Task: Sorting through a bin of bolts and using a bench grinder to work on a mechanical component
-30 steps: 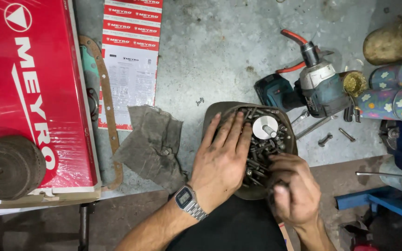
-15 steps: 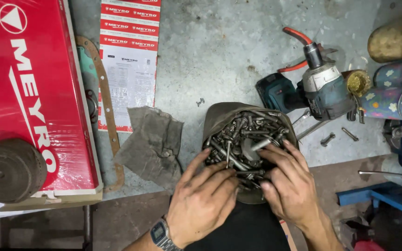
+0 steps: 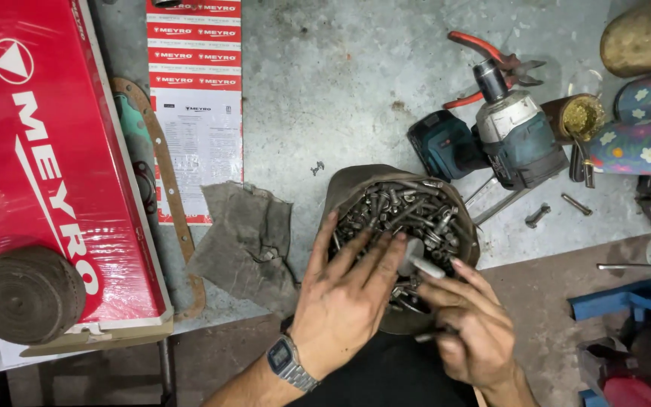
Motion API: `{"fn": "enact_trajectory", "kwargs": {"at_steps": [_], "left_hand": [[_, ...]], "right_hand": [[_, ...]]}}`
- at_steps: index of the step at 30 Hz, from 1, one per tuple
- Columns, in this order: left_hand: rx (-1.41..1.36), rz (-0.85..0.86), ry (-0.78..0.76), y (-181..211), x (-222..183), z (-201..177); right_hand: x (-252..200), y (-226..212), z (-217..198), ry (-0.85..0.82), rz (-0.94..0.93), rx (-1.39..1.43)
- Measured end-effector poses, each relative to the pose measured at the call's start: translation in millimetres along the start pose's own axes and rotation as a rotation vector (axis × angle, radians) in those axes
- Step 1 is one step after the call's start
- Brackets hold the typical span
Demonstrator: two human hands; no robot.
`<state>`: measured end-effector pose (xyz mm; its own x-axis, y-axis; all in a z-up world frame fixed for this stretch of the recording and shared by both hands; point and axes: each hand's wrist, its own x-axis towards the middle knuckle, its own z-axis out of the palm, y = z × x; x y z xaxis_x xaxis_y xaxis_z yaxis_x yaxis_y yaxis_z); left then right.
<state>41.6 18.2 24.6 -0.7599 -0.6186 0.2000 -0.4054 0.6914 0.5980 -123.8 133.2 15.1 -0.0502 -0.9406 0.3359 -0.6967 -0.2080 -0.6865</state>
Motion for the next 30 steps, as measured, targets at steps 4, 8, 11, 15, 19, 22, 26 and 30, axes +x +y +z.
{"fn": "enact_trajectory", "kwargs": {"at_steps": [4, 8, 11, 15, 19, 22, 26, 30], "left_hand": [[-0.071, 0.044, 0.006, 18, -10, -1], [-0.020, 0.073, -0.016, 12, -19, -2], [-0.017, 0.093, 0.026, 13, -26, -6], [-0.081, 0.126, 0.123, 9, -28, -16], [0.035, 0.029, 0.229, 3, -24, -24], [0.077, -0.052, 0.311, -9, -28, -23], [0.064, -0.222, 0.316, -15, -21, -31], [0.071, -0.277, 0.308, -20, -17, -32]], "right_hand": [[-15, 5, 11, 0.306, 0.028, 0.084], [-11, 10, 21, 0.575, -0.073, 0.073], [3, 6, 10, 0.221, -0.008, -0.241], [22, -3, 8, 0.030, 0.062, -0.188], [-1, 12, 14, 0.090, 0.024, -0.200], [-11, 18, 14, 0.125, 0.016, -0.199], [-10, 15, 7, 0.135, 0.015, -0.196], [-12, 15, 4, 0.039, -0.023, -0.284]]}}
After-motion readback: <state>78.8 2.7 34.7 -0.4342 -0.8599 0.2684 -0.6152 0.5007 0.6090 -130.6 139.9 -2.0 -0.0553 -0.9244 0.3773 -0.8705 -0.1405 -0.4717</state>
